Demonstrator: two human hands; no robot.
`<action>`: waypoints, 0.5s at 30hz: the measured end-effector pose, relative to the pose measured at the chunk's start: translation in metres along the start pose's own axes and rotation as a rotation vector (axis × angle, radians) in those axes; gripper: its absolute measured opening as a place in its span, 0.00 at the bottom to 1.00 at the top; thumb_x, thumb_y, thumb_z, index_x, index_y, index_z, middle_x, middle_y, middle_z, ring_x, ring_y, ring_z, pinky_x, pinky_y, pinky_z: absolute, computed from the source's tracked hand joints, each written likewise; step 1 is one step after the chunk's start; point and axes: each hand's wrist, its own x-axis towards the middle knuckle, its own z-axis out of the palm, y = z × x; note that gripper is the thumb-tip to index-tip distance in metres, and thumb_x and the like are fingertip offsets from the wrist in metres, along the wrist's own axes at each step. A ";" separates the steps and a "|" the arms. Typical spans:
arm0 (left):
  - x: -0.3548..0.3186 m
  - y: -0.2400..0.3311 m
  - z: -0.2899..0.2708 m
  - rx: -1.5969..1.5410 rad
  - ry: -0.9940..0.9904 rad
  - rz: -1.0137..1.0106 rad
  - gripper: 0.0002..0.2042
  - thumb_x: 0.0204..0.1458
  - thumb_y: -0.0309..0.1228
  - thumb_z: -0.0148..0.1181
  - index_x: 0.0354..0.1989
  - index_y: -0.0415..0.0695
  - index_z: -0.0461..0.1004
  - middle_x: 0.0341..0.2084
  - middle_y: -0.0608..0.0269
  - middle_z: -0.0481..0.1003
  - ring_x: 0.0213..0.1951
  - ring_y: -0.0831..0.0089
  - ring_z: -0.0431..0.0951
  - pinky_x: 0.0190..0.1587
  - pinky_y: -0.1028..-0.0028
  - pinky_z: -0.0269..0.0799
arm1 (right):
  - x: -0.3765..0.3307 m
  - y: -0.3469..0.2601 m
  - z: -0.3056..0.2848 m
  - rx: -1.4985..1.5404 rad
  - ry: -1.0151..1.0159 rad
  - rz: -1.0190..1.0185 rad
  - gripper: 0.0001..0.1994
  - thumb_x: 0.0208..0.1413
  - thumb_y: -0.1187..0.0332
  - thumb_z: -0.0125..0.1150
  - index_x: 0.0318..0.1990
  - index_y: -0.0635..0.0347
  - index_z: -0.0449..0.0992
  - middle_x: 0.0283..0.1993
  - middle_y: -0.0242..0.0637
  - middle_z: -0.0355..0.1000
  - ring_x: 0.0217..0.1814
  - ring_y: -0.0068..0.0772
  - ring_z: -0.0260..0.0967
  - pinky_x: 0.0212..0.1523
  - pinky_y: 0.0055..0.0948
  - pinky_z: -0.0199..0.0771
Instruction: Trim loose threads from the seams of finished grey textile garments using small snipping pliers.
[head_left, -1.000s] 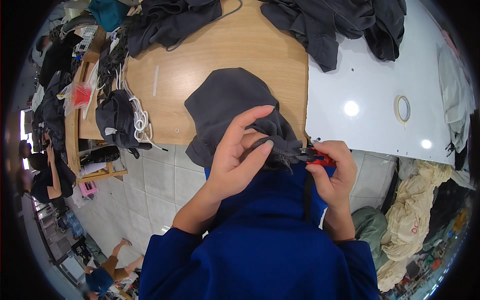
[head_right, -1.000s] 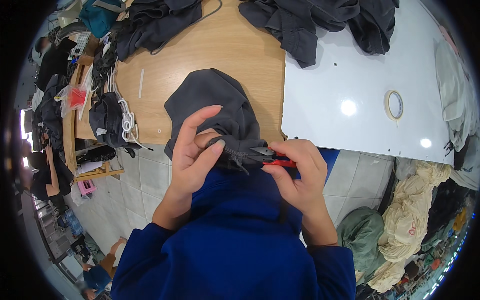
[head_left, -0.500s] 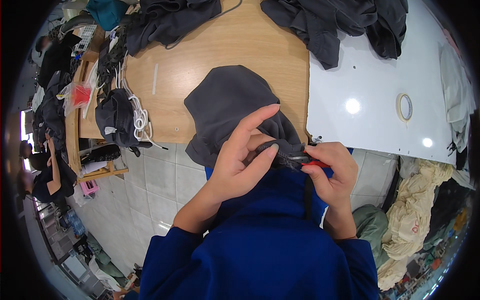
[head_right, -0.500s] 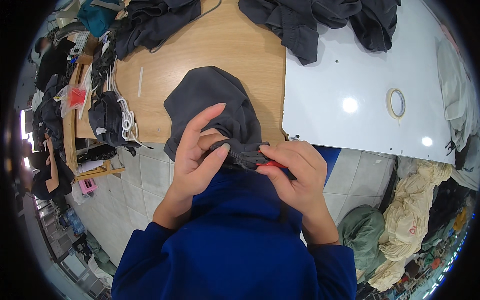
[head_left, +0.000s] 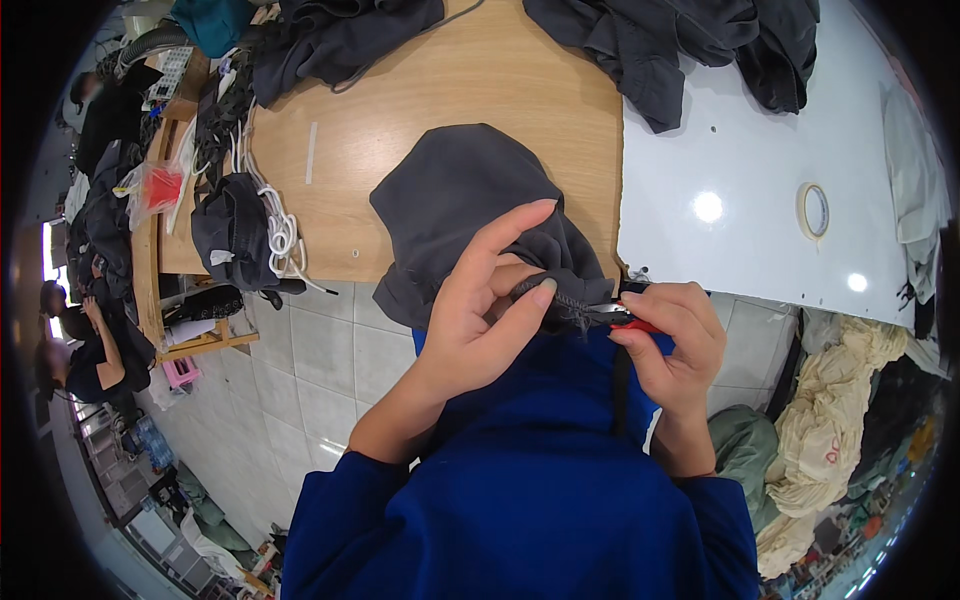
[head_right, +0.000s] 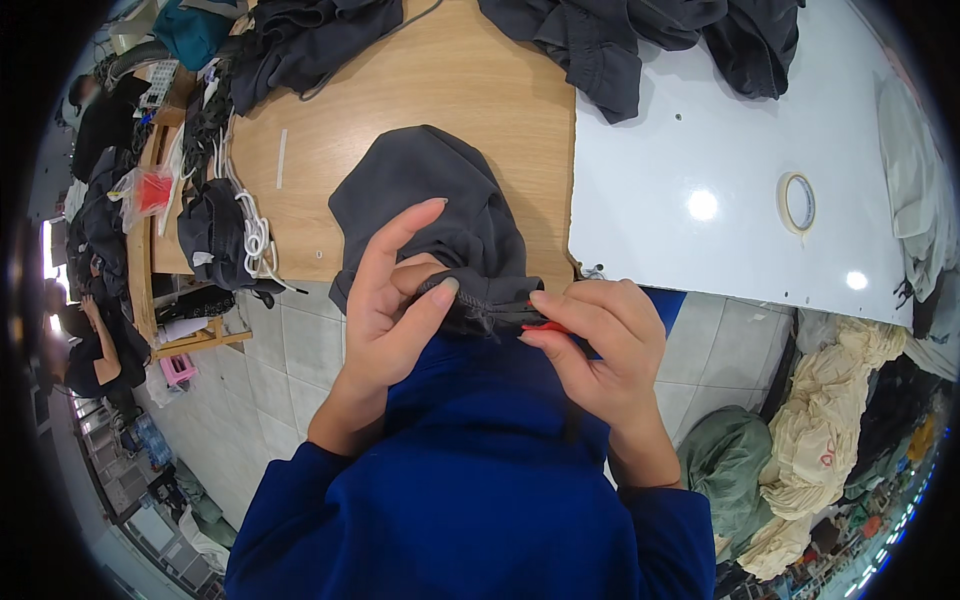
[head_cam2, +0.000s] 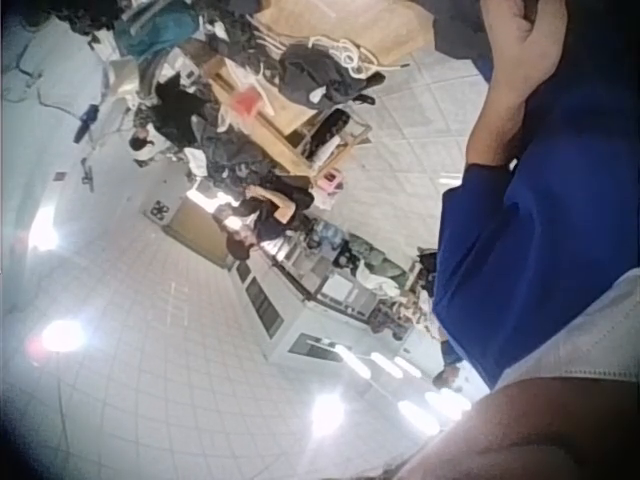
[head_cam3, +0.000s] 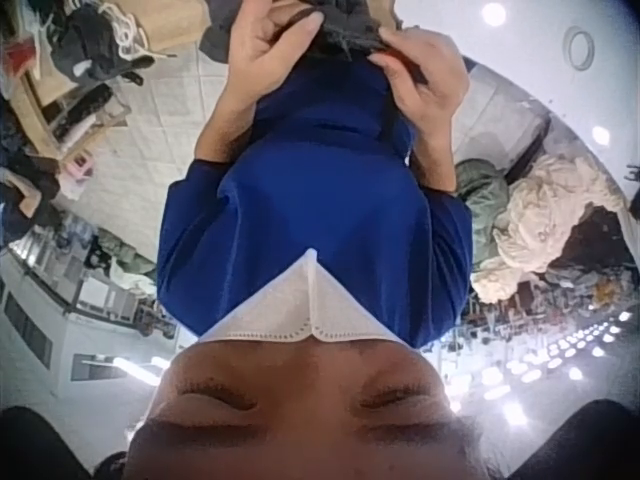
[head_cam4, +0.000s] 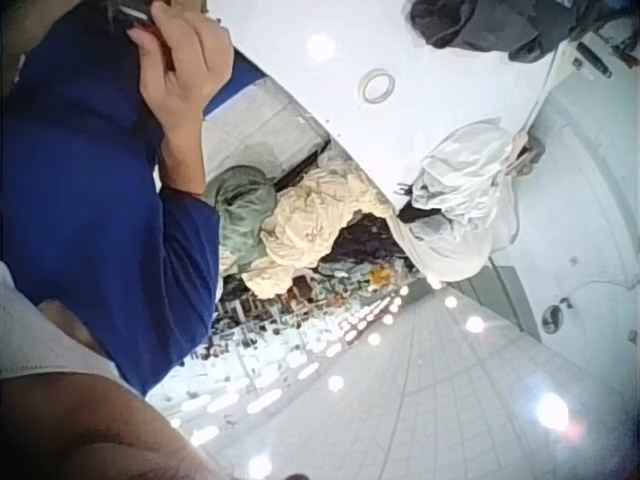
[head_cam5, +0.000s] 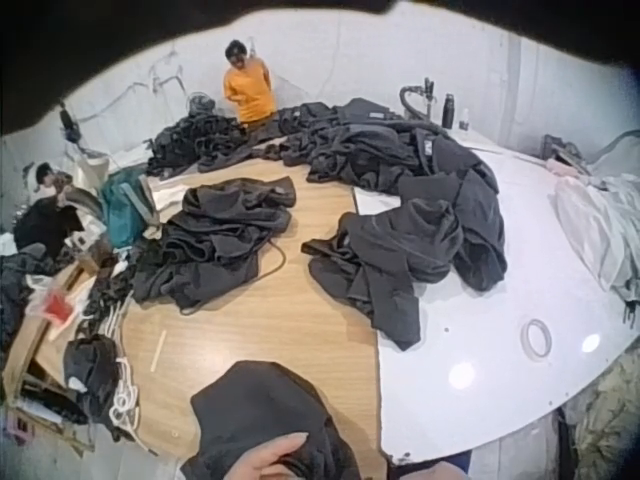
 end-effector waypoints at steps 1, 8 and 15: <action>0.000 0.000 0.000 0.000 0.004 0.004 0.27 0.52 0.17 0.48 0.62 0.37 0.51 0.23 0.69 0.70 0.27 0.88 0.63 0.28 0.88 0.55 | 0.000 0.000 0.000 0.001 -0.001 0.000 0.16 0.31 0.69 0.72 0.34 0.57 0.79 0.28 0.33 0.70 0.26 0.29 0.65 0.26 0.24 0.62; 0.000 -0.002 0.005 0.000 0.028 -0.016 0.27 0.52 0.18 0.49 0.61 0.38 0.52 0.21 0.69 0.72 0.25 0.89 0.63 0.27 0.87 0.54 | 0.000 -0.002 -0.003 -0.047 -0.038 -0.037 0.17 0.31 0.71 0.72 0.34 0.57 0.78 0.30 0.34 0.70 0.27 0.29 0.65 0.27 0.24 0.63; 0.000 -0.004 0.007 0.108 0.022 0.051 0.26 0.51 0.18 0.50 0.60 0.38 0.53 0.20 0.69 0.73 0.23 0.89 0.64 0.24 0.87 0.55 | 0.002 -0.005 -0.001 -0.125 -0.021 -0.071 0.16 0.32 0.72 0.72 0.35 0.59 0.78 0.30 0.35 0.70 0.28 0.29 0.65 0.27 0.22 0.64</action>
